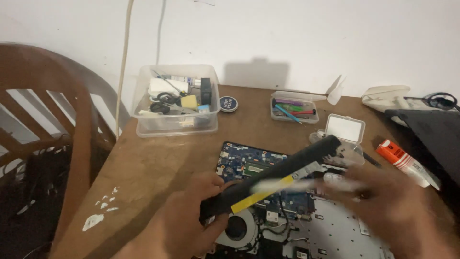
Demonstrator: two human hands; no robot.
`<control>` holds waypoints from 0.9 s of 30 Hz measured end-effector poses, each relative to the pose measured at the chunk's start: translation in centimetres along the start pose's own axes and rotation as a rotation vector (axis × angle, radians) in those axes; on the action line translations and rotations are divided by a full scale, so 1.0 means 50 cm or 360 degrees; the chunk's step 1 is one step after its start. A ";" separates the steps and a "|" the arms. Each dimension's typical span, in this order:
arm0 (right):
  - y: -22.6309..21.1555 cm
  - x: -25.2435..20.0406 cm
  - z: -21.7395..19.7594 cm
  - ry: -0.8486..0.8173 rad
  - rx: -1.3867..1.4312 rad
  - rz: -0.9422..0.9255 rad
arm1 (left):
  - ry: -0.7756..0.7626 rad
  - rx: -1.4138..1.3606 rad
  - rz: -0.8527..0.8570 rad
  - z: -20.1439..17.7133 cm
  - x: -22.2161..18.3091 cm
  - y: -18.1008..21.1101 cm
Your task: Cleaning a laptop battery with a brush and reassembling the laptop components on a workbench.
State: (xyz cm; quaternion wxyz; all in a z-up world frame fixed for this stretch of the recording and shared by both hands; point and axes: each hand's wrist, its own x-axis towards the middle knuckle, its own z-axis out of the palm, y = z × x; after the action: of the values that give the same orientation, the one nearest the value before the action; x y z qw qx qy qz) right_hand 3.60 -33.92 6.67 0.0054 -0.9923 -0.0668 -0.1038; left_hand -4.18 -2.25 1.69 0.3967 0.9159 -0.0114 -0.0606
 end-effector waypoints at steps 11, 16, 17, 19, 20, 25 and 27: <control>0.061 -0.004 0.055 0.0405 0.0774 -0.0034 | 0.0156 -0.0023 0.0092 -0.004 0.010 -0.011; 0.122 0.051 0.049 0.0394 0.0590 0.0221 | 0.0410 -0.0111 0.0210 -0.001 0.003 -0.003; 0.143 0.061 0.037 0.0599 0.0603 0.0326 | 0.0659 -0.0277 0.0328 0.002 0.003 0.001; 0.145 0.049 0.037 0.0612 0.0884 0.0313 | 0.0681 -0.0344 0.0143 0.015 -0.012 0.018; 0.144 0.055 0.036 0.0682 0.1197 0.0273 | 0.0750 -0.0389 -0.0005 0.016 -0.011 0.027; -0.001 -0.013 0.049 0.0170 0.1868 -0.0213 | 0.0745 -0.0289 0.0354 0.053 -0.005 0.046; -0.047 -0.024 0.052 -0.0074 0.2211 -0.0513 | 0.0787 -0.0235 0.0744 0.074 0.002 0.053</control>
State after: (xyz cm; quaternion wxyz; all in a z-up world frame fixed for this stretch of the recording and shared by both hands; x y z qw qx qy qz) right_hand 2.64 -31.70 3.85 0.6195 -0.7393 -0.2635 -0.0155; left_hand -4.43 -6.77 1.10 0.4559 0.8442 -0.1201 0.2551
